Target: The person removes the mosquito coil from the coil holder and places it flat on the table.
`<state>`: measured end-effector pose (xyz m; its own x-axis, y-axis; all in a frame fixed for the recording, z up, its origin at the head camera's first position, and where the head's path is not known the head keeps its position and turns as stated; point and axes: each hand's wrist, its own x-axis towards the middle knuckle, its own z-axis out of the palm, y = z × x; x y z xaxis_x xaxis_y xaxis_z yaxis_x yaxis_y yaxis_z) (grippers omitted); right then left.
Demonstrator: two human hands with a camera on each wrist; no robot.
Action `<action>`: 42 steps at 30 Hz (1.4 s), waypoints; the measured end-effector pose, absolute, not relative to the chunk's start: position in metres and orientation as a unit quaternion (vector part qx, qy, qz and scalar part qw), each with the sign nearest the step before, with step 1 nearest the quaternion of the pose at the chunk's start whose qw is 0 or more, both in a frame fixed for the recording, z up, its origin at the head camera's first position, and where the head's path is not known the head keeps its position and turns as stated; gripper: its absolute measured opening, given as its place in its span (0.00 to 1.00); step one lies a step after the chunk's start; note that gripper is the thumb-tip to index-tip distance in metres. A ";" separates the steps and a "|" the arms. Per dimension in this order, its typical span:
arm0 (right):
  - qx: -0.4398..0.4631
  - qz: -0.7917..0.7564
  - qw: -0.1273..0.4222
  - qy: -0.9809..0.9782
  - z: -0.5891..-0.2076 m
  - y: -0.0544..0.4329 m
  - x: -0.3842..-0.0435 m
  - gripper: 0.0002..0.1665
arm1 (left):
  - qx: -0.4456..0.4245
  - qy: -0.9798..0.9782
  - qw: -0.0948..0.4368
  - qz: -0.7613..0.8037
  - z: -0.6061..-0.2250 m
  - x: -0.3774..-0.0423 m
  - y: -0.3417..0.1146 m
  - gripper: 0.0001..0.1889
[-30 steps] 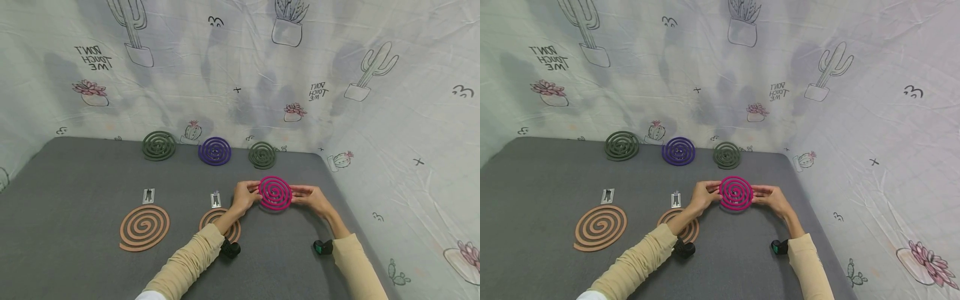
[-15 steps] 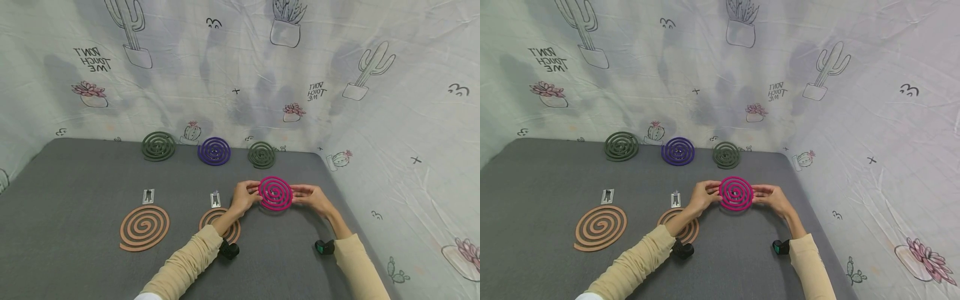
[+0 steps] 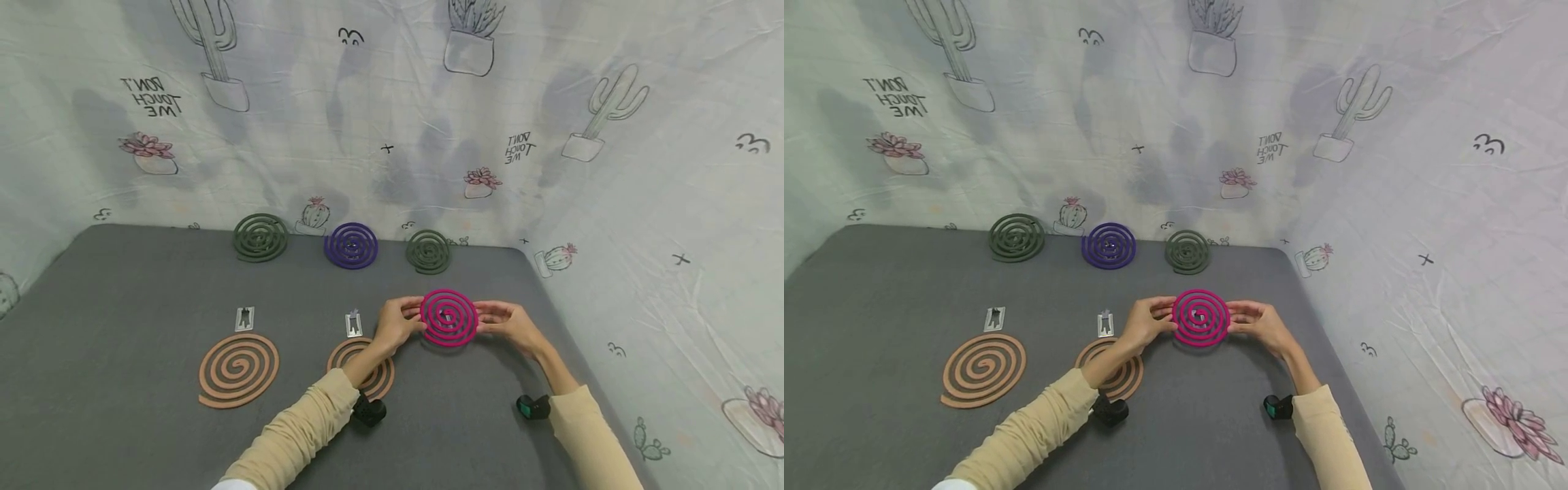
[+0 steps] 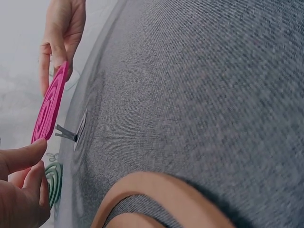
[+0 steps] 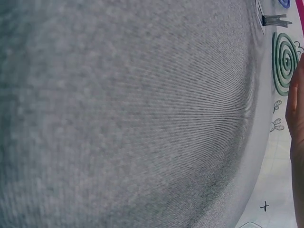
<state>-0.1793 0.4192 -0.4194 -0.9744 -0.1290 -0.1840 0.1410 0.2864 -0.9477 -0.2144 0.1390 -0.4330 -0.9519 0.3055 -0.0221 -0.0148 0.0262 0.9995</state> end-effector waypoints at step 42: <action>-0.024 -0.630 0.142 0.763 -0.427 0.427 -0.160 0.38 | 0.143 0.728 0.134 0.657 -0.434 -0.198 0.133 0.23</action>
